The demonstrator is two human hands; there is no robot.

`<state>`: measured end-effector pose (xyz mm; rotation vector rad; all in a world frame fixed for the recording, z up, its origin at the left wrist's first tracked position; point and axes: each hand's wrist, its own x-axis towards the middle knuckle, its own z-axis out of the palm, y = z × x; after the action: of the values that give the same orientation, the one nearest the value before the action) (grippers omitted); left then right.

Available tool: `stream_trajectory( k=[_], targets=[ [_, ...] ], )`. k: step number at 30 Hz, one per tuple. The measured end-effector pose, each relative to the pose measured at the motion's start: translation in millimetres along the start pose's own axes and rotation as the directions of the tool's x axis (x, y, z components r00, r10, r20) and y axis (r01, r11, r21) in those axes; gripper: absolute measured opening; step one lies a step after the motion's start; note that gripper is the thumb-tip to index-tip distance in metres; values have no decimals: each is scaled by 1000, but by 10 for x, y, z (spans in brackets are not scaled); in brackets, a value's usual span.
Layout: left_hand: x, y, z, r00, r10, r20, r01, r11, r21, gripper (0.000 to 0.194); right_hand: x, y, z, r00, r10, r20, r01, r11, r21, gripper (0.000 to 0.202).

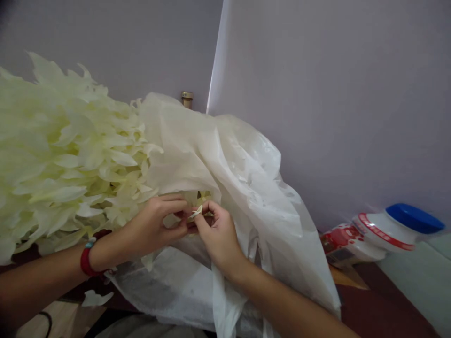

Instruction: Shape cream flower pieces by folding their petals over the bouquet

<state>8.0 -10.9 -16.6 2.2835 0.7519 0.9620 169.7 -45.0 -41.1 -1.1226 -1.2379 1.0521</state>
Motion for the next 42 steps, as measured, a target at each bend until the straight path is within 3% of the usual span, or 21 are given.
stream_trajectory(
  k=[11,19,24,28,34,42],
  targets=[
    [22,-4,4,993,12,-114,-13,1000,-14,8,25,-10,-82,984,-176,16,177,973,-151,16],
    [14,12,2,981,43,-192,-61,994,-91,13,-23,-60,-115,911,-411,28,391,839,-378,10],
    [6,19,28,976,34,-216,-58,993,-103,10,-51,-86,-98,879,-471,71,449,770,-453,14],
    [2,26,28,979,31,-201,-53,993,-104,10,-43,-84,-92,886,-458,74,437,768,-468,14],
    [9,19,20,983,-5,-185,-18,992,-124,11,-44,-32,-53,932,-362,17,336,845,-417,14],
    [-10,37,25,984,10,-178,-45,981,-189,9,89,15,-143,982,-160,-102,136,967,-214,29]
  ],
)
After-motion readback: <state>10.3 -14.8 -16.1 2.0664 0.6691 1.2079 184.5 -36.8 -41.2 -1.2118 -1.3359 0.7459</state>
